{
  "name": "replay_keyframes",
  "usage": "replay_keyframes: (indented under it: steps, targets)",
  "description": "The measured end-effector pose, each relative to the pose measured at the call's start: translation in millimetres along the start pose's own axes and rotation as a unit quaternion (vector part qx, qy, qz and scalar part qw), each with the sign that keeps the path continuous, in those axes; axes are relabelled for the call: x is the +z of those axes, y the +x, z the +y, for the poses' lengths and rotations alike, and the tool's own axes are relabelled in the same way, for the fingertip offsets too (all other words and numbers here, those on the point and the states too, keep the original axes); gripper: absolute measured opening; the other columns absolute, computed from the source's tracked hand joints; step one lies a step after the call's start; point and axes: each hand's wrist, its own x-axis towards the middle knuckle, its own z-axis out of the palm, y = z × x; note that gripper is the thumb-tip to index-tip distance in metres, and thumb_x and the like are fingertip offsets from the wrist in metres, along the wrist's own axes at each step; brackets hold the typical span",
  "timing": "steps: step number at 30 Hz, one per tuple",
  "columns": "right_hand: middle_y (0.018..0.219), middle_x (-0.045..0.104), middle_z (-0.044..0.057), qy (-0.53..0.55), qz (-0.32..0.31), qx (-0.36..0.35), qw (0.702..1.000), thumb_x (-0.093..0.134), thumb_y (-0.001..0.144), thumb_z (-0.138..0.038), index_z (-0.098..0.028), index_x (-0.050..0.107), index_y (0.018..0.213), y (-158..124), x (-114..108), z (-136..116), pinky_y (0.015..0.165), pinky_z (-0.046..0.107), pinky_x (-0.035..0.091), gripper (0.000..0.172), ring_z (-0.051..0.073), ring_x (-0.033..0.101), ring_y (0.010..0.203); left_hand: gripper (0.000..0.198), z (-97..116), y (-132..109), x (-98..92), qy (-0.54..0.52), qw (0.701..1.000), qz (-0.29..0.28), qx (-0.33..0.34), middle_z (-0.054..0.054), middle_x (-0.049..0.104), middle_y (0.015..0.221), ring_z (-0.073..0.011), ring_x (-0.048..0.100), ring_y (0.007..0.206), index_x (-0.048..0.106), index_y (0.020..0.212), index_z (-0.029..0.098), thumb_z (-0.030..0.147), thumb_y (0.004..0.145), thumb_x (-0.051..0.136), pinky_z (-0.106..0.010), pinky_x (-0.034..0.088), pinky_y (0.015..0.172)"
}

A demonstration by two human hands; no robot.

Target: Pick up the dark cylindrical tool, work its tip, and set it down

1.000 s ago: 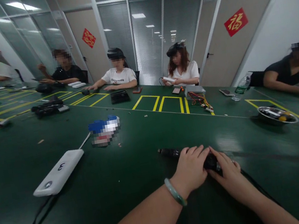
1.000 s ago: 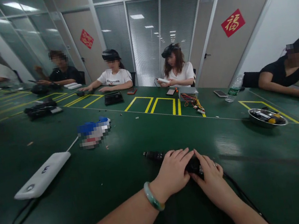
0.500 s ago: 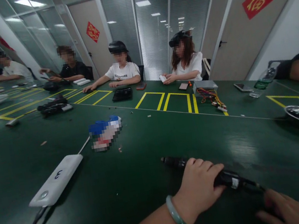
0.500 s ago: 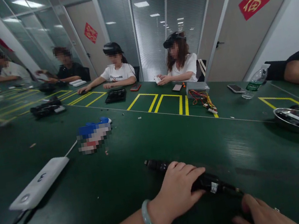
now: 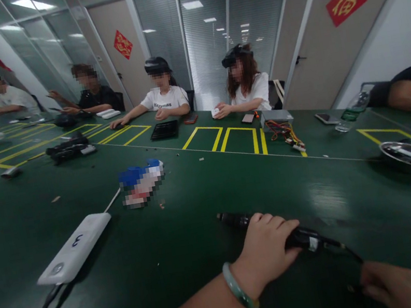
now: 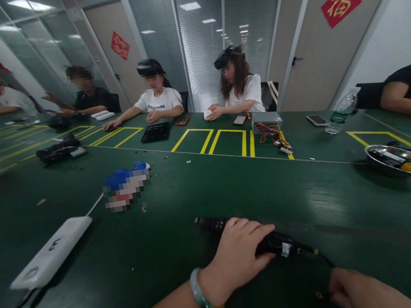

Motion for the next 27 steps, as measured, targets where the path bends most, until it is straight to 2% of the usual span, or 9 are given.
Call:
replay_keyframes:
  steps: [2,3,5,7,10,13,19,24,27]
  targets:
    - [0.074,0.066,0.006,0.000,-0.068,0.017,0.998,0.056,0.072,-0.042,-0.029,0.066,0.070,2,-13,-18,0.058,0.034,0.041,0.017,0.023,0.061,0.064,0.047,0,0,0.8,0.008,1.000,0.001,0.006,-0.004,0.064,0.113,-0.0223,0.056,0.102,0.052,0.129,0.027,0.043,0.086,0.063,-0.040,0.037,0.092]
    - [0.076,0.066,0.006,-0.006,-0.068,0.033,0.997,0.054,0.075,-0.040,-0.028,0.066,0.073,3,-19,-26,0.059,0.034,0.042,0.017,0.023,0.062,0.066,0.047,1,0,1.3,0.014,1.000,0.002,0.007,-0.004,0.064,0.113,-0.0226,0.056,0.102,0.053,0.128,0.027,0.043,0.085,0.064,-0.040,0.037,0.091]
    - [0.079,0.066,0.006,-0.020,-0.020,0.063,0.998,0.049,0.082,-0.035,-0.027,0.066,0.079,5,-27,-41,0.059,0.033,0.041,0.019,0.023,0.062,0.069,0.048,1,0,2.4,0.029,0.999,-0.002,0.014,-0.003,0.063,0.115,-0.0220,0.056,0.103,0.051,0.129,0.027,0.044,0.085,0.064,-0.040,0.037,0.092]
    - [0.086,0.067,0.006,-0.027,0.059,0.077,0.995,0.044,0.087,-0.032,-0.025,0.065,0.086,6,-30,-51,0.060,0.032,0.040,0.022,0.022,0.062,0.073,0.049,2,0,3.4,0.042,0.999,0.002,0.017,-0.004,0.063,0.115,-0.0218,0.055,0.104,0.051,0.130,0.027,0.042,0.085,0.064,-0.039,0.036,0.093]
    - [0.099,0.066,0.006,-0.014,0.160,0.061,0.985,0.042,0.091,-0.030,-0.023,0.065,0.094,9,-30,-59,0.065,0.031,0.040,0.024,0.021,0.062,0.081,0.046,4,-1,4.7,0.049,0.999,0.014,0.015,-0.003,0.062,0.116,-0.0214,0.054,0.105,0.049,0.130,0.027,0.031,0.086,0.062,-0.039,0.036,0.093]
    - [0.100,0.066,0.005,0.023,0.185,0.039,0.982,0.045,0.091,-0.029,-0.022,0.065,0.096,9,-32,-62,0.069,0.029,0.040,0.022,0.019,0.061,0.084,0.041,6,-2,5.4,0.058,0.998,0.018,0.007,-0.004,0.062,0.115,-0.0228,0.055,0.104,0.052,0.127,0.026,0.028,0.086,0.059,-0.040,0.036,0.093]
    - [0.089,0.067,0.003,0.085,0.124,0.010,0.989,0.053,0.088,-0.028,-0.021,0.066,0.095,-5,-38,-67,0.065,0.027,0.038,0.016,0.018,0.059,0.080,0.042,4,-7,-2.2,0.091,0.996,-0.023,0.001,-0.004,0.063,0.112,-0.0236,0.056,0.102,0.056,0.123,0.026,0.034,0.081,0.059,-0.039,0.037,0.093]
    - [0.085,0.068,0.001,0.078,0.012,-0.079,0.994,0.056,0.087,-0.023,-0.021,0.067,0.094,-16,-32,-81,0.064,0.024,0.039,0.014,0.014,0.060,0.075,0.045,-12,-15,-29.0,0.079,0.992,-0.103,0.004,-0.001,0.065,0.109,-0.0234,0.059,0.101,0.060,0.118,0.028,0.036,0.074,0.064,-0.035,0.039,0.092]
    - [0.090,0.068,0.001,0.055,0.001,-0.125,0.991,0.059,0.085,-0.023,-0.021,0.068,0.093,-20,-29,-87,0.065,0.023,0.039,0.012,0.014,0.060,0.079,0.047,-15,-21,-41.9,0.073,0.989,-0.129,0.013,0.000,0.065,0.114,-0.0224,0.059,0.102,0.059,0.121,0.028,0.033,0.074,0.063,-0.034,0.039,0.094]
